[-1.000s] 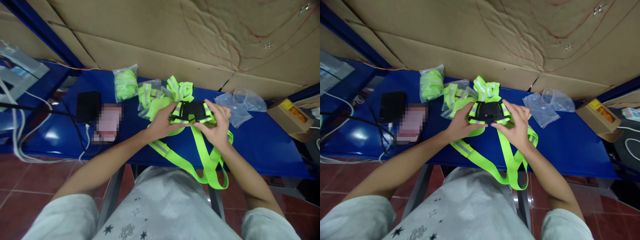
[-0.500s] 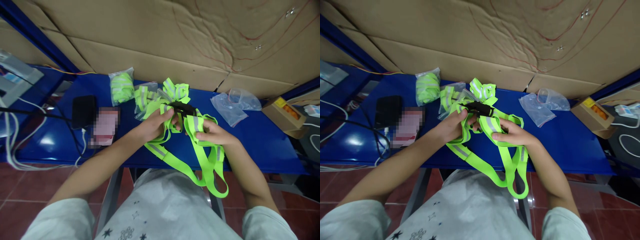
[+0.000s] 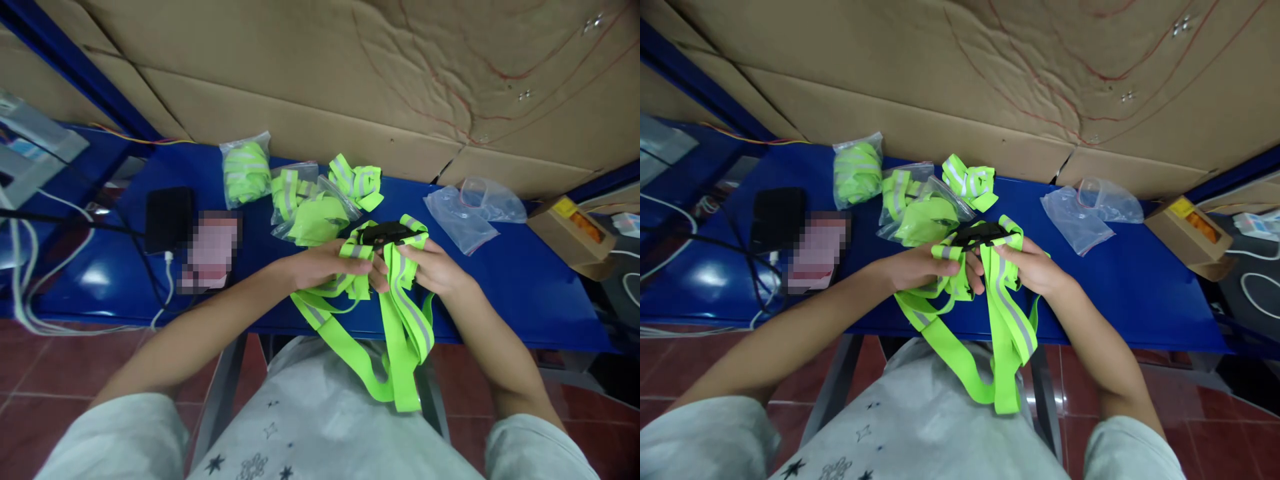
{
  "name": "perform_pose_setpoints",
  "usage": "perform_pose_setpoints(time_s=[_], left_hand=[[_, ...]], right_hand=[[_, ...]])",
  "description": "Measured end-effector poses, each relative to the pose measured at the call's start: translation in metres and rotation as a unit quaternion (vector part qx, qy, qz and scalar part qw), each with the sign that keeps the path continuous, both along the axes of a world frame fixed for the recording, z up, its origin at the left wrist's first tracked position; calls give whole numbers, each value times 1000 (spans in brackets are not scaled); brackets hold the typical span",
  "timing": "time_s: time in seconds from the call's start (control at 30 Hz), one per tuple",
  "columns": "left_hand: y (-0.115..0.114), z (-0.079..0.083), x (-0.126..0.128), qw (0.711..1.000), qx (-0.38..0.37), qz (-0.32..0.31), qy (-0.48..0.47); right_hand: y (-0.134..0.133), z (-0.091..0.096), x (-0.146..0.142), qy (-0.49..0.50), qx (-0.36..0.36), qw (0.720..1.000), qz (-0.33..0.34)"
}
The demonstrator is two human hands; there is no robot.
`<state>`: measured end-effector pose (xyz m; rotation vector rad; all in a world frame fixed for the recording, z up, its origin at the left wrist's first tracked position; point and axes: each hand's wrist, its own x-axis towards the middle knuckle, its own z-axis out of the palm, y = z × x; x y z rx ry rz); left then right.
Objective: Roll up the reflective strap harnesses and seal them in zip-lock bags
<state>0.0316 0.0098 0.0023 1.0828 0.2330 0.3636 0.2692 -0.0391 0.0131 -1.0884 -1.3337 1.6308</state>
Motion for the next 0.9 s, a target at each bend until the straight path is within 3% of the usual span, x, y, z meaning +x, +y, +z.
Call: perform_pose_setpoints(time_s=[0.1, 0.23, 0.37, 0.57, 0.7, 0.9], left_hand=[[-3, 3, 3, 998, 47, 50, 11], [-2, 0, 4, 982, 56, 182, 3], [-1, -11, 2, 973, -14, 228, 20], [0, -13, 6, 981, -26, 191, -5], [-1, -8, 8, 976, 37, 212, 24], [-8, -8, 13, 903, 238, 343, 100]], right_hand=[[1, 4, 3, 50, -76, 995, 31], [2, 13, 2, -21, 19, 997, 70], [2, 14, -7, -21, 63, 989, 131], [0, 1, -11, 20, 27, 998, -49], [0, -4, -12, -6, 36, 998, -56], [1, -28, -20, -34, 39, 993, -108]])
